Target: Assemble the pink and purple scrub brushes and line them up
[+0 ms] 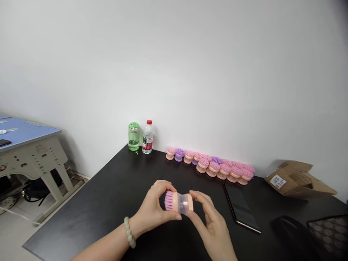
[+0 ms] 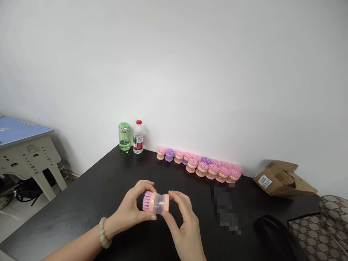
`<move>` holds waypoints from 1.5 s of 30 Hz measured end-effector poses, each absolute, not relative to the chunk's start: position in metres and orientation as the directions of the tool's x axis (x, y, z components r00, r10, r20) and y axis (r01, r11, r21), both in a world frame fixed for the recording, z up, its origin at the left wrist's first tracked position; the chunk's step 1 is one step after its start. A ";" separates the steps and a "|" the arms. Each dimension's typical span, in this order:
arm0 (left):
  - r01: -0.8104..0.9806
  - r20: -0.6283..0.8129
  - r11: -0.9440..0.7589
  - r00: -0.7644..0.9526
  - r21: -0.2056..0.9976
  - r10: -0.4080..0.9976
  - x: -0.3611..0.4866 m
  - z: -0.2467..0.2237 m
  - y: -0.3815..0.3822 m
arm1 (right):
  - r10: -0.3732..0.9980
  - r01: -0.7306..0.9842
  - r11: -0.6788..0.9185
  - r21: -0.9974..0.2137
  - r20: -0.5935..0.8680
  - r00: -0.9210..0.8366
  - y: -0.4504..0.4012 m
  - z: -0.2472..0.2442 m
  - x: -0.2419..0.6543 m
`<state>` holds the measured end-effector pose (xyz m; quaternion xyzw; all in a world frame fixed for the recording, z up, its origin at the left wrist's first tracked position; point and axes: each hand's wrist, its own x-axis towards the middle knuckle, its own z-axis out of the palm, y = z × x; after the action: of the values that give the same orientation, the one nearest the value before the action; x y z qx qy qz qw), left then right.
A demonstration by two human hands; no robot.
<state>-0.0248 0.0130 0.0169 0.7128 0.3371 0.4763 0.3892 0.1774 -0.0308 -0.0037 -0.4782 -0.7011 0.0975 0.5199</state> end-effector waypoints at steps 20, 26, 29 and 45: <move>-0.185 0.079 0.010 0.470 0.983 0.879 -0.019 0.015 0.014 | 0.509 0.597 0.751 -0.282 0.823 -0.252 -0.037 0.009 0.174; -0.105 0.277 -0.258 0.471 0.960 0.837 -0.022 0.015 0.013 | 0.756 0.570 0.572 -0.590 0.648 -0.088 -0.036 -0.002 0.182; -0.055 0.328 -0.340 0.444 0.939 0.834 -0.023 0.012 0.014 | 0.847 0.489 0.484 -0.726 0.528 -0.055 -0.036 -0.008 0.180; 0.151 0.235 -0.293 0.314 0.944 0.920 -0.017 0.003 0.019 | 0.977 0.429 0.213 -0.878 0.200 -0.077 -0.015 -0.019 0.169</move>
<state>-0.0173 0.0194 0.0028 0.6779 0.3949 0.4324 0.4444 0.1690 -0.0148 -0.0189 -0.5351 -0.6567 0.3273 0.4187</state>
